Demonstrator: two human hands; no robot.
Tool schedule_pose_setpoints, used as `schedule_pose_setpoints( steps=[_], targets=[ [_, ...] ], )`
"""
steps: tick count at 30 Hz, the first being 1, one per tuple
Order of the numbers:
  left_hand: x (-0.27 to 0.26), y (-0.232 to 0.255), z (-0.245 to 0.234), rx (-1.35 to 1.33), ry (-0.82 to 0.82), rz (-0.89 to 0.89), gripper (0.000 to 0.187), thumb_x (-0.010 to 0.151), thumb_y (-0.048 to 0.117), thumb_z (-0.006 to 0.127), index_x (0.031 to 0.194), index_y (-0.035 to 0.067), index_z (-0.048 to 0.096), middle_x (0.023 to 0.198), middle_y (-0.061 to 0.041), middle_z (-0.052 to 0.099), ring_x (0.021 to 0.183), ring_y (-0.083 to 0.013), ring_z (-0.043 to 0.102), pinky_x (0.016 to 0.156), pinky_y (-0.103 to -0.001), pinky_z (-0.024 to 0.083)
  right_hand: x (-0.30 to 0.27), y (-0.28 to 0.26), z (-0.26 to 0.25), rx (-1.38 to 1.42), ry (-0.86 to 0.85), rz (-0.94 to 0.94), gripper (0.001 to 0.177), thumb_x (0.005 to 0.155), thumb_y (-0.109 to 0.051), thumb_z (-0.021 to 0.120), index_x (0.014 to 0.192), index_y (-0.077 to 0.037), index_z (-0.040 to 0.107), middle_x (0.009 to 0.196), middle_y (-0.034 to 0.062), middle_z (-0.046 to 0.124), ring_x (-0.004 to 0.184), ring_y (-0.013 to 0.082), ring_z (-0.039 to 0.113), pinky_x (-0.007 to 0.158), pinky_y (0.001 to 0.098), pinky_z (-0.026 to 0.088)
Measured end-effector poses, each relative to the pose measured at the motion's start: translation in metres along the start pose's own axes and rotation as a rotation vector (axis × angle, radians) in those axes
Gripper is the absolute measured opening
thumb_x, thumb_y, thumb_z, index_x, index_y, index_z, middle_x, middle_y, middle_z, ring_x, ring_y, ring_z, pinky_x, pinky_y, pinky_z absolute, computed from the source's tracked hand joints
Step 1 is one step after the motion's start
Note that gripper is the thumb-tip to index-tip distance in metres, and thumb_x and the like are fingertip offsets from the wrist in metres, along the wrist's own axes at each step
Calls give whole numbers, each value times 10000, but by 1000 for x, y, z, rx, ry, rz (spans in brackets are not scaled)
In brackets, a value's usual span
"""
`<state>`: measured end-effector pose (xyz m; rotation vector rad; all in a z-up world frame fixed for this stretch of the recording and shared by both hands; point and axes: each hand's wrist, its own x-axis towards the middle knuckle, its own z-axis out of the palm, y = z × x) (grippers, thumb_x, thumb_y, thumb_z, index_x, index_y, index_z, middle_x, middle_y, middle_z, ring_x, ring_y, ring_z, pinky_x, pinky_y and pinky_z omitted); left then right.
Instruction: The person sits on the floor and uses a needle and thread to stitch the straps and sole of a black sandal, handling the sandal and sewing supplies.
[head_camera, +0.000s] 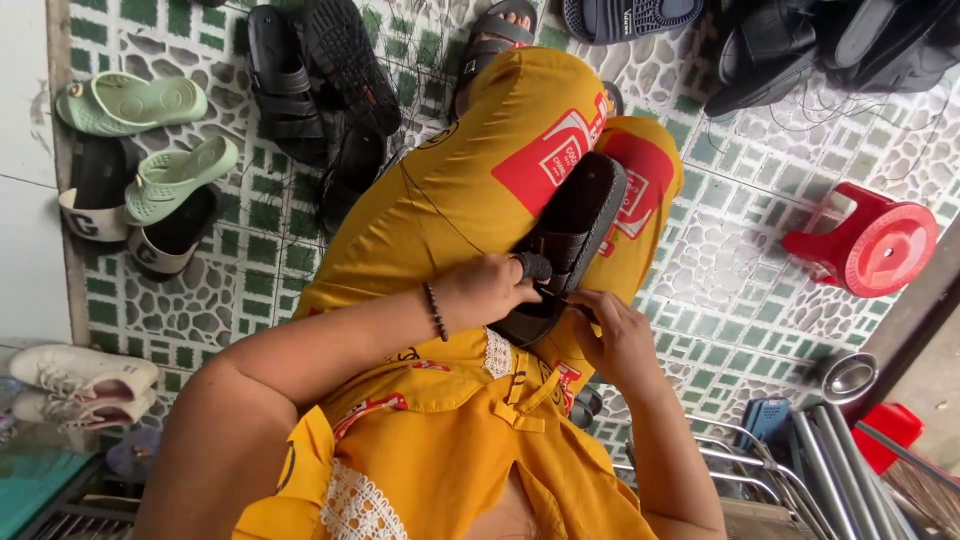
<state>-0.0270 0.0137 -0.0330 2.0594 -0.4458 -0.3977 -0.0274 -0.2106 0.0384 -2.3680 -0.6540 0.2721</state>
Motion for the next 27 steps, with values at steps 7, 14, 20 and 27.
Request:
schedule_pose_setpoints(
  steps=[7, 14, 20, 27],
  targets=[
    [14, 39, -34, -528, -130, -238, 200, 853, 170, 735, 968, 41, 634, 710, -86, 675, 606, -201, 670, 601, -280, 559, 4, 0, -3, -12, 25, -89, 206, 871, -133, 662, 1059, -64, 613, 827, 113, 646, 691, 286, 674, 553, 359, 541],
    [22, 37, -6, -854, -45, -438, 198, 776, 34, 766, 952, 58, 681, 722, -27, 687, 662, -60, 646, 612, -195, 560, -36, 15, -66, -447, -198, 59, 454, 868, -109, 601, 1293, -267, 597, 784, 59, 659, 596, 216, 647, 501, 325, 519],
    [20, 22, -3, -890, 82, -394, 184, 755, 50, 811, 860, 68, 661, 714, -55, 694, 697, -91, 668, 641, -236, 571, -81, 9, -29, 143, -90, 432, 566, 904, -134, 548, 1451, -175, 406, 739, 112, 669, 542, 248, 613, 488, 367, 486],
    [16, 16, -39, -565, 126, -190, 260, 874, 194, 724, 1099, 94, 640, 776, 8, 693, 625, -68, 623, 573, -199, 524, -48, -11, 47, 514, 344, 560, 95, 850, -166, 721, 897, -98, 768, 564, 73, 573, 628, 179, 605, 567, 301, 444]
  ],
)
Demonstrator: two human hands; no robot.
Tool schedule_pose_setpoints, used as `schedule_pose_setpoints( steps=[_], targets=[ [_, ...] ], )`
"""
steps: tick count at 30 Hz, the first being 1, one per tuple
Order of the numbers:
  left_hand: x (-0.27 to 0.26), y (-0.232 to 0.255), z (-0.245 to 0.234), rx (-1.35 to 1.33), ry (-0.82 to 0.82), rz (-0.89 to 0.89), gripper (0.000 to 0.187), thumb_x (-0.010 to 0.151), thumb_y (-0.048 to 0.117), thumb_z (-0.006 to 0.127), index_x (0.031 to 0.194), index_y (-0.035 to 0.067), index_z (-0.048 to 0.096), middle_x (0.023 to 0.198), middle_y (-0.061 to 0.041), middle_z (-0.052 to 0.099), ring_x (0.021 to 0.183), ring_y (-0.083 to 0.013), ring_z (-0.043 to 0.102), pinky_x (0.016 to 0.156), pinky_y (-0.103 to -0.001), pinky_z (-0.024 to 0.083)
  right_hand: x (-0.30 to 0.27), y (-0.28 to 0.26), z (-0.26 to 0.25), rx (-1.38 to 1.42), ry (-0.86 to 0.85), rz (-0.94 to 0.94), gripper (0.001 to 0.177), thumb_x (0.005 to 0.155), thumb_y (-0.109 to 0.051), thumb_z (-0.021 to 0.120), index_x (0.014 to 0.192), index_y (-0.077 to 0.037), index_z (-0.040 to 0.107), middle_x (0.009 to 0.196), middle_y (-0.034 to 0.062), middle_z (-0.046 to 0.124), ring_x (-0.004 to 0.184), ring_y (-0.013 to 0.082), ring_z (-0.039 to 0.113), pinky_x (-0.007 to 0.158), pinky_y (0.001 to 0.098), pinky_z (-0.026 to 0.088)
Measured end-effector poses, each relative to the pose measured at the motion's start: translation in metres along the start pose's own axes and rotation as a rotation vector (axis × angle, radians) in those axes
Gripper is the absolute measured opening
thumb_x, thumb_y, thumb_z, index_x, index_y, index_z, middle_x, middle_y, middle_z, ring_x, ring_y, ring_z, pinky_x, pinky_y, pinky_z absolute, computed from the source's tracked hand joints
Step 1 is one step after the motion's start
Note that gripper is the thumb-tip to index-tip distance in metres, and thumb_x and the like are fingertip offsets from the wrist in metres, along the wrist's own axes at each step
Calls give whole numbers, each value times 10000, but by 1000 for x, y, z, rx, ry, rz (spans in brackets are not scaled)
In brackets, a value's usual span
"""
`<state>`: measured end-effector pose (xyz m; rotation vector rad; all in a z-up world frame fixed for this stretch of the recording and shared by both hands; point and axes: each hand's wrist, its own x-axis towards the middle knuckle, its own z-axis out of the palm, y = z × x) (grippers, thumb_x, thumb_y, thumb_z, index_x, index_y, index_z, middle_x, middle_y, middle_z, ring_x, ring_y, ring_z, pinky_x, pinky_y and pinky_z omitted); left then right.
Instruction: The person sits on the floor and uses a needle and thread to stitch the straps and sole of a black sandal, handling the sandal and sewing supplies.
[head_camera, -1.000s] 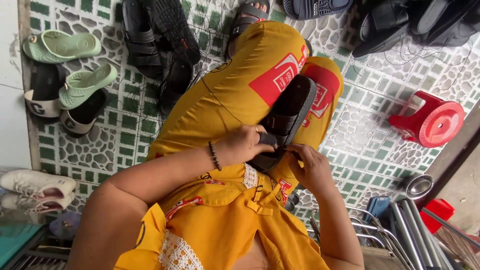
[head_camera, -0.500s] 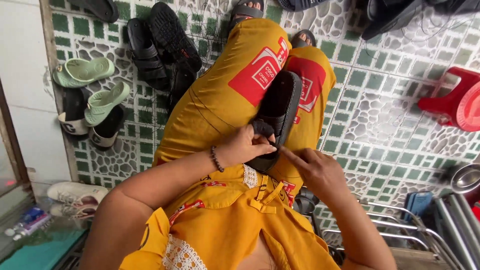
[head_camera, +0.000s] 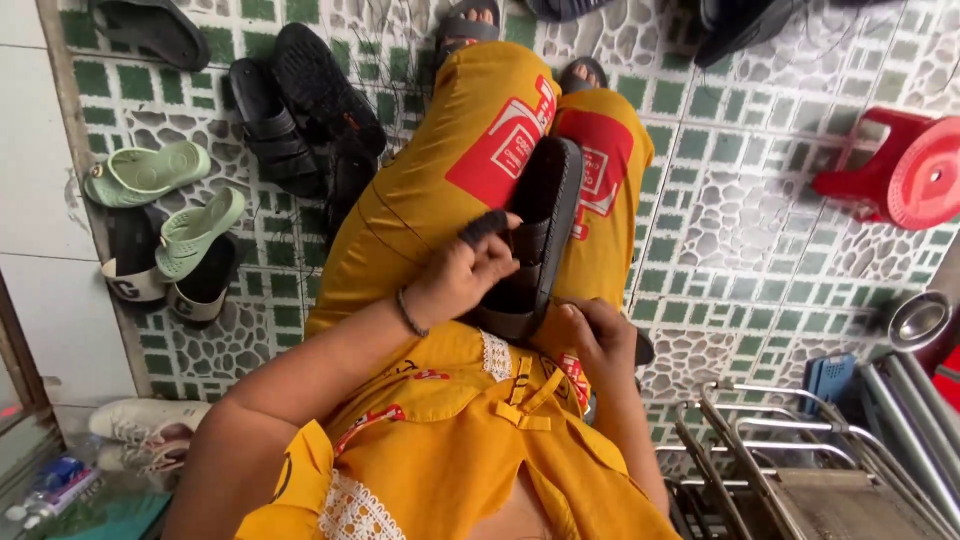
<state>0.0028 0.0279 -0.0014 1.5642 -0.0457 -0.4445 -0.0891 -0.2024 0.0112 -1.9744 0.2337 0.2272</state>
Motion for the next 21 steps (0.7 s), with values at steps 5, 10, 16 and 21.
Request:
schedule_pose_setpoints(
  steps=[5, 10, 16, 21],
  targets=[
    [-15, 51, -10, 199, -219, 45, 160, 876, 147, 703, 880, -8, 661, 614, -123, 653, 476, -192, 583, 452, -268, 499, 8, -38, 5, 463, -188, 30, 237, 908, -103, 555, 1071, 15, 682, 506, 96, 532, 485, 141, 509, 430, 274, 437],
    [-25, 53, 3, -299, -289, 246, 89, 903, 63, 659, 857, -12, 675, 1196, -247, 626, 1187, -347, 567, 954, -437, 480, 11, -48, 25, 227, -171, 130, 252, 858, -28, 588, 1069, -27, 725, 615, 80, 621, 575, 98, 547, 522, 253, 483],
    [8, 50, -59, -411, 293, 236, 338, 999, 274, 499, 795, 58, 660, 761, -104, 669, 764, -190, 629, 785, -298, 483, -2, -7, -48, -1377, 276, -112, 117, 961, -124, 516, 846, -113, 533, 658, -6, 383, 593, 104, 414, 530, 264, 297],
    [12, 1, -131, -387, 552, 284, 523, 1056, 263, 547, 1500, 121, 309, 824, -122, 569, 563, -79, 372, 489, -217, 307, -69, 71, -273, 912, 1772, -25, 253, 949, -118, 639, 725, -9, 592, 511, 53, 528, 428, 168, 511, 405, 309, 444]
  ],
)
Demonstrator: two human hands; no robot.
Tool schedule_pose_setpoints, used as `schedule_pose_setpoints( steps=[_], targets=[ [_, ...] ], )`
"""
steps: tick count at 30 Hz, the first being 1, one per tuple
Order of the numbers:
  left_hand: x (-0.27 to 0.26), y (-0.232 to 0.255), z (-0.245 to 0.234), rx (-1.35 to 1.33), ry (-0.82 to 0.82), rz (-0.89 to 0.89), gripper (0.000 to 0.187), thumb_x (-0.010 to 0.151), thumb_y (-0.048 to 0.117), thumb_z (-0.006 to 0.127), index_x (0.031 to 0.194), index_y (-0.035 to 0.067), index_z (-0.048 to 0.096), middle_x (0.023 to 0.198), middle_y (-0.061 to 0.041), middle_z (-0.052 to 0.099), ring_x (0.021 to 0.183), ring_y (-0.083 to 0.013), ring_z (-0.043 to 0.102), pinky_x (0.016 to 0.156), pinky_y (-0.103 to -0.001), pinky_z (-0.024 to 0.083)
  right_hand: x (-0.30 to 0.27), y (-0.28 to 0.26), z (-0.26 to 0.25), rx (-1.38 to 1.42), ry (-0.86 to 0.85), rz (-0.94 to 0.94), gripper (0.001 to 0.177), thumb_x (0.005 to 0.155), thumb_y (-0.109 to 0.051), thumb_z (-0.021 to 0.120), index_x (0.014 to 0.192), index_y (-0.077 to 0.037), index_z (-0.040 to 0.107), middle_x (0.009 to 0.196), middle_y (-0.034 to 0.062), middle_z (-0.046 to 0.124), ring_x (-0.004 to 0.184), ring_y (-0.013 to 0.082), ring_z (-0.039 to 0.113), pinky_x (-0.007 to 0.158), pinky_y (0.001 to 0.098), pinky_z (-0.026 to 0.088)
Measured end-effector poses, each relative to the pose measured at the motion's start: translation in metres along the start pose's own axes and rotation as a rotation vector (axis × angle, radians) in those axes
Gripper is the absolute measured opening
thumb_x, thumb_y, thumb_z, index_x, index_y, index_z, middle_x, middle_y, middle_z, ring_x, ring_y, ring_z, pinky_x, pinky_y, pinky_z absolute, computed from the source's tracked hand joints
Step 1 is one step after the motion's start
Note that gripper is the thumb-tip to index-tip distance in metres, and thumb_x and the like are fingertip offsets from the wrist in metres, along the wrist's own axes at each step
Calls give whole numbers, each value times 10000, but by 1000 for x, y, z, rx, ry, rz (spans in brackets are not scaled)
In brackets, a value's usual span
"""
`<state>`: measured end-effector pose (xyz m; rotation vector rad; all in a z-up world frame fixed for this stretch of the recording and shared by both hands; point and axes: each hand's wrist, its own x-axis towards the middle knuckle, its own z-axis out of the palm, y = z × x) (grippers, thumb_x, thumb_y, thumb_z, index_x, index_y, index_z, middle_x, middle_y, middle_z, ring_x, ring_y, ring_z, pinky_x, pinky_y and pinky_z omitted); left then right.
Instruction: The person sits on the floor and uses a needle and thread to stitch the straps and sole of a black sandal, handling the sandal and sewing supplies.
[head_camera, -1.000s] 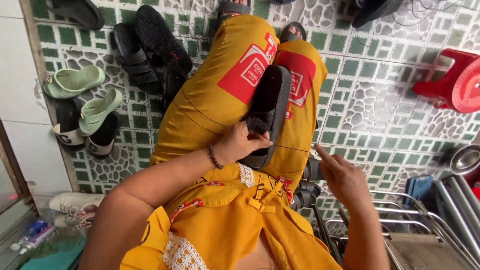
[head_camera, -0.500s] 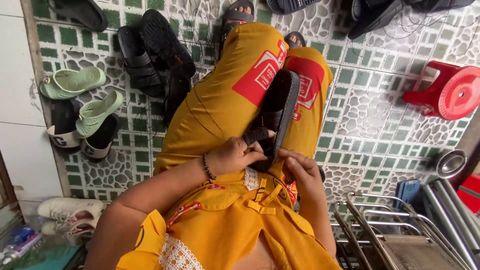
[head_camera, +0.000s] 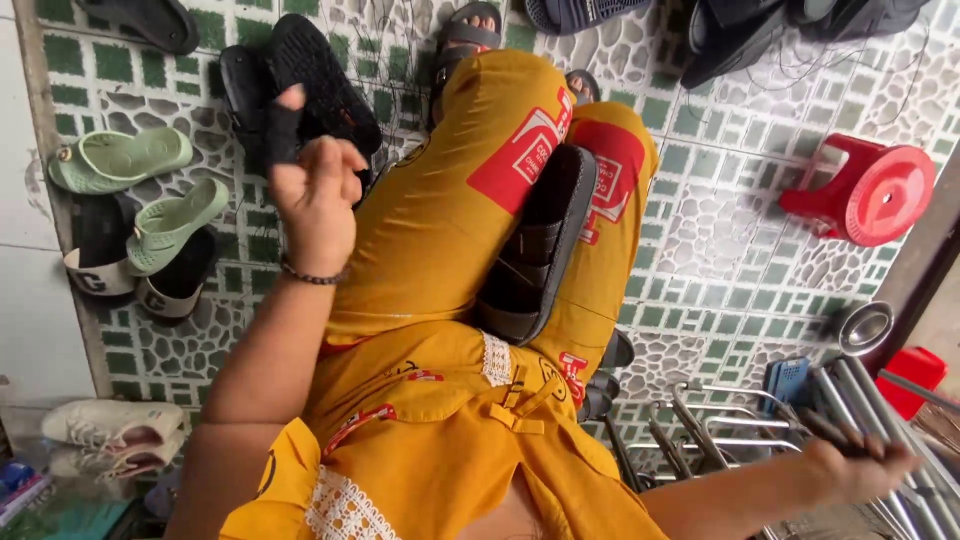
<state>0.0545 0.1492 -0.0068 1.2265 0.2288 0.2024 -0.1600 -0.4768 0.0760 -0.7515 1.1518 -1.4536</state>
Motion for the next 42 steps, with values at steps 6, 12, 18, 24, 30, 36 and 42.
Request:
schedule_pose_setpoints(
  steps=[6, 12, 18, 24, 30, 36, 42],
  targets=[
    [-5, 39, 57, 1085, -280, 232, 912, 764, 77, 899, 1458, 74, 308, 1276, -164, 512, 1158, -333, 517, 1012, -495, 417, -50, 41, -35, -1615, -841, -329, 212, 933, -72, 675, 1145, -73, 678, 1043, 82, 686, 946, 188, 653, 829, 300, 555],
    [-67, -10, 82, 588, -869, 337, 372, 857, 349, 739, 668, 41, 652, 1296, -68, 620, 1296, -302, 493, 1139, -502, 82, -275, 98, -23, -909, -1715, -333, 404, 810, -34, 743, 1204, -55, 652, 1294, 155, 576, 716, 221, 647, 649, 305, 548],
    [-49, 5, 144, -294, -794, -498, 122, 878, -25, 647, 987, -13, 701, 833, -116, 715, 697, -95, 629, 680, -225, 533, -289, 101, -16, -315, -1807, 638, 243, 903, -149, 606, 816, 78, 607, 1000, 283, 594, 637, 245, 577, 576, 360, 511],
    [-20, -49, 172, -50, -660, -283, 44, 812, 85, 765, 825, 92, 724, 613, -58, 672, 371, -22, 444, 364, -151, 358, -316, 135, -34, -212, -1553, 464, 231, 977, -20, 463, 758, 47, 497, 547, 117, 459, 390, 281, 579, 404, 300, 474],
    [-23, -25, 179, -6, -653, -206, 55, 839, 129, 736, 821, 88, 705, 622, -69, 673, 374, -38, 475, 348, -156, 361, -314, 117, -8, -681, -1256, 664, 245, 951, -151, 569, 754, -6, 551, 521, 210, 547, 341, 302, 572, 270, 397, 478],
    [-97, -8, 123, 1055, -1296, 349, 375, 869, 488, 590, 823, 129, 687, 888, -25, 625, 811, -172, 619, 772, -340, 434, -289, 62, 18, -426, -1048, 420, 194, 966, -116, 534, 775, -85, 540, 681, 148, 593, 471, 141, 500, 405, 237, 465],
    [-10, 52, -12, -78, -493, -436, 203, 908, 152, 528, 889, 6, 668, 1096, -256, 639, 1004, -264, 621, 797, -294, 499, -287, 77, -3, -856, -1498, 109, 236, 930, -107, 625, 1129, 16, 654, 886, 221, 677, 572, 175, 594, 513, 268, 496]
  ],
)
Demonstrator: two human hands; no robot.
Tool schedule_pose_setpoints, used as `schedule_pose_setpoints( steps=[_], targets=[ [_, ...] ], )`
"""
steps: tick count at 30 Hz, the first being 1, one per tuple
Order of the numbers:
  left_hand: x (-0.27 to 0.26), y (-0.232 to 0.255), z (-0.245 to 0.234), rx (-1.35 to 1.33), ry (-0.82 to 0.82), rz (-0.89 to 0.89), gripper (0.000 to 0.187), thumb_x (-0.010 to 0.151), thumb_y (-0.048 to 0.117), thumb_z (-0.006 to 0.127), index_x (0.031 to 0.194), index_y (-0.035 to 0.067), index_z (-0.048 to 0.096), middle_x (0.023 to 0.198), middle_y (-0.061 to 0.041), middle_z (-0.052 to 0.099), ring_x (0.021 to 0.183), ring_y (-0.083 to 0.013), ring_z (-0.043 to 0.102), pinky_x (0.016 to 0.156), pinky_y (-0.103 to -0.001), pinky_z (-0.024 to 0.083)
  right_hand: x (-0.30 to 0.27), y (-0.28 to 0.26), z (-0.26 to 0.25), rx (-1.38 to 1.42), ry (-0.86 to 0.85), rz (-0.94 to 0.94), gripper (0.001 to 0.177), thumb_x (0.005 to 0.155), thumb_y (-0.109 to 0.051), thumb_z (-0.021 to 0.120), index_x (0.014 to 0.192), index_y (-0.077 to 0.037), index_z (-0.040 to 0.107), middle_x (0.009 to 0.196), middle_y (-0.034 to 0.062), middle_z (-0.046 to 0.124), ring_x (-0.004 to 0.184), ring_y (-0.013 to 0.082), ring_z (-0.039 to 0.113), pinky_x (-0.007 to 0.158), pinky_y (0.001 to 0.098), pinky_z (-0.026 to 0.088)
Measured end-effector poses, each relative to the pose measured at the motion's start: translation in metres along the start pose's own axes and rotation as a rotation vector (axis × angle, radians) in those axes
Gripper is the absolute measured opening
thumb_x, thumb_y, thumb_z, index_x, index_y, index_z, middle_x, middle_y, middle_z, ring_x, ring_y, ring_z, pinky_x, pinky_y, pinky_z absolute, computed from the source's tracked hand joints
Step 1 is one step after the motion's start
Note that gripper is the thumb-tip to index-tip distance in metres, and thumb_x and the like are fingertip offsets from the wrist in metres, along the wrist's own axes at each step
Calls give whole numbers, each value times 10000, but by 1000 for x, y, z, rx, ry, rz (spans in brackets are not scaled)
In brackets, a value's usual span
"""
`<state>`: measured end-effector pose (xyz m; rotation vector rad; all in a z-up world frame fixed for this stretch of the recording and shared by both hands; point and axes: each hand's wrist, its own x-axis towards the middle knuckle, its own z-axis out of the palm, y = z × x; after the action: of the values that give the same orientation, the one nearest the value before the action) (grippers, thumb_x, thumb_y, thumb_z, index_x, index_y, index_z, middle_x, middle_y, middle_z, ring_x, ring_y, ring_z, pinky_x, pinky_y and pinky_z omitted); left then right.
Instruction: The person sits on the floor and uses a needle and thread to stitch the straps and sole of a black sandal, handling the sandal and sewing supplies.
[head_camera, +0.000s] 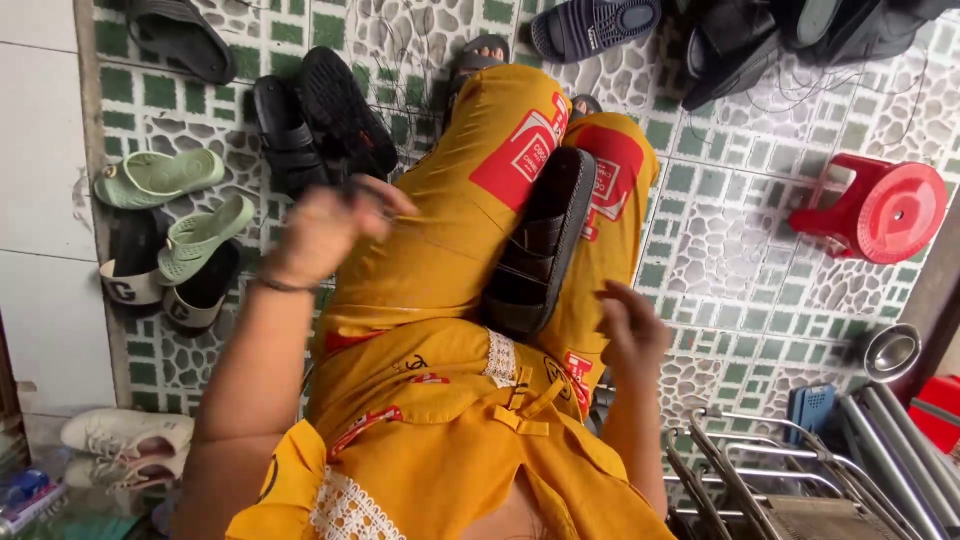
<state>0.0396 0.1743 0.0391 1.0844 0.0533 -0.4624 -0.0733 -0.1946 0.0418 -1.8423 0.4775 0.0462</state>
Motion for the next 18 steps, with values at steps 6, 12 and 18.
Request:
schedule_pose_setpoints(
  steps=[6, 12, 18],
  targets=[
    [-21, -56, -69, 2037, 452, -342, 462, 838, 566, 636, 925, 121, 725, 1123, -187, 632, 1069, -421, 549, 931, -653, 315, -5, -26, 54, -463, -123, 87, 625, 843, -437, 710, 1343, -94, 558, 876, 210, 709, 821, 407, 665, 717, 489, 498],
    [29, -91, 92, 1162, -155, 486, 391, 792, 384, 749, 825, -5, 716, 954, -153, 701, 874, -326, 667, 833, -419, 502, -8, 3, 42, -434, -83, 73, 595, 891, -420, 661, 1354, -64, 548, 859, 165, 719, 831, 349, 664, 744, 475, 485],
    [24, -92, 123, 1092, -481, 32, 649, 824, 629, 588, 770, -17, 621, 796, -187, 652, 839, -384, 661, 796, -460, 502, -8, 18, 41, -437, -56, 143, 610, 857, -483, 668, 1342, -126, 572, 842, 163, 727, 909, 390, 663, 768, 469, 493]
  ],
)
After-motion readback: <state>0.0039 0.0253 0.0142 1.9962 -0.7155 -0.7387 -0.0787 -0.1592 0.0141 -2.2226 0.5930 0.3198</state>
